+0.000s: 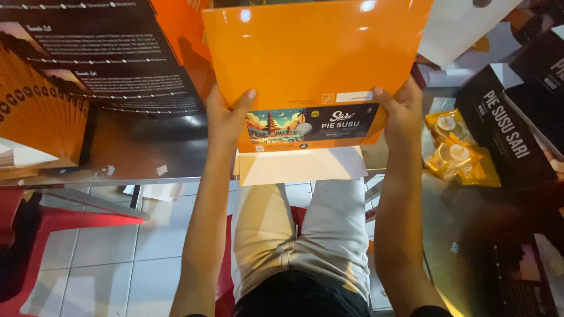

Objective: The person folds cardboard food boxes at a stainless steel table by creasing the edges and fitting tabs into pre-cut slots.

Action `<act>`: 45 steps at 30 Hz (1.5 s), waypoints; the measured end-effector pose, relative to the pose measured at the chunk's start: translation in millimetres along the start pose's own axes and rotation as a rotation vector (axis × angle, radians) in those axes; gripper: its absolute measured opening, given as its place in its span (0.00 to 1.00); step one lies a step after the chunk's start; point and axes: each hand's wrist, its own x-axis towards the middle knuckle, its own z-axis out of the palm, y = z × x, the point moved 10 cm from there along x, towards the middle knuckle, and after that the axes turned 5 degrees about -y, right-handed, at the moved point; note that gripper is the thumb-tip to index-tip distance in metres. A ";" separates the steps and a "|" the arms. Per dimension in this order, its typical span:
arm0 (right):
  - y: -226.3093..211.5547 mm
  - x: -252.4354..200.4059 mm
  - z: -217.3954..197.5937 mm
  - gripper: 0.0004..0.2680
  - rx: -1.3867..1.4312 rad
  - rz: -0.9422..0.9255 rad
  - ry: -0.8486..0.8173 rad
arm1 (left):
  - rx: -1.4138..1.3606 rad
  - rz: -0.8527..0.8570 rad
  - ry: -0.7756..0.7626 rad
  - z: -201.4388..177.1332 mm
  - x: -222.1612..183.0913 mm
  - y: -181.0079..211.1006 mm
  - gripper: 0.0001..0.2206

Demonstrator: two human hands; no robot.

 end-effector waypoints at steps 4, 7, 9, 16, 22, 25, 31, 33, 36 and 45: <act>-21.4 7.4 -0.3 0.10 -0.022 -0.077 -0.010 | -0.018 0.032 0.017 4.5 4.6 28.1 0.14; -4.1 9.3 -5.8 0.09 -0.022 -0.122 -0.048 | -0.023 0.085 -0.017 1.8 6.2 22.7 0.13; 2.2 2.4 1.0 0.10 -0.023 -0.164 -0.054 | -0.022 0.089 -0.011 -4.7 1.2 11.0 0.14; 41.0 -2.4 -14.2 0.11 0.044 -0.129 -0.033 | 0.047 0.061 -0.026 -8.2 -5.9 -8.0 0.14; 12.8 11.5 -36.1 0.13 -0.100 -0.286 -0.086 | 0.194 0.150 -0.070 -11.9 13.8 23.2 0.17; -10.7 15.8 -27.5 0.04 -0.317 -0.256 -0.157 | 0.375 0.523 -0.317 17.7 23.9 65.3 0.08; 36.6 -36.4 6.0 0.08 0.033 -0.453 -1.155 | 0.480 -0.007 -0.619 4.7 -14.5 -82.1 0.09; 120.7 -44.1 -38.6 0.08 -0.480 0.348 -0.733 | 0.177 0.085 -0.397 -13.2 -44.8 -53.9 0.04; 158.0 -92.0 -68.0 0.16 0.010 1.163 0.146 | 0.444 0.087 -0.504 -4.6 -62.1 -42.2 0.07; 120.5 -105.3 -45.4 0.16 -0.089 0.955 -0.105 | 1.150 -0.134 -1.023 14.6 -122.6 -5.8 0.42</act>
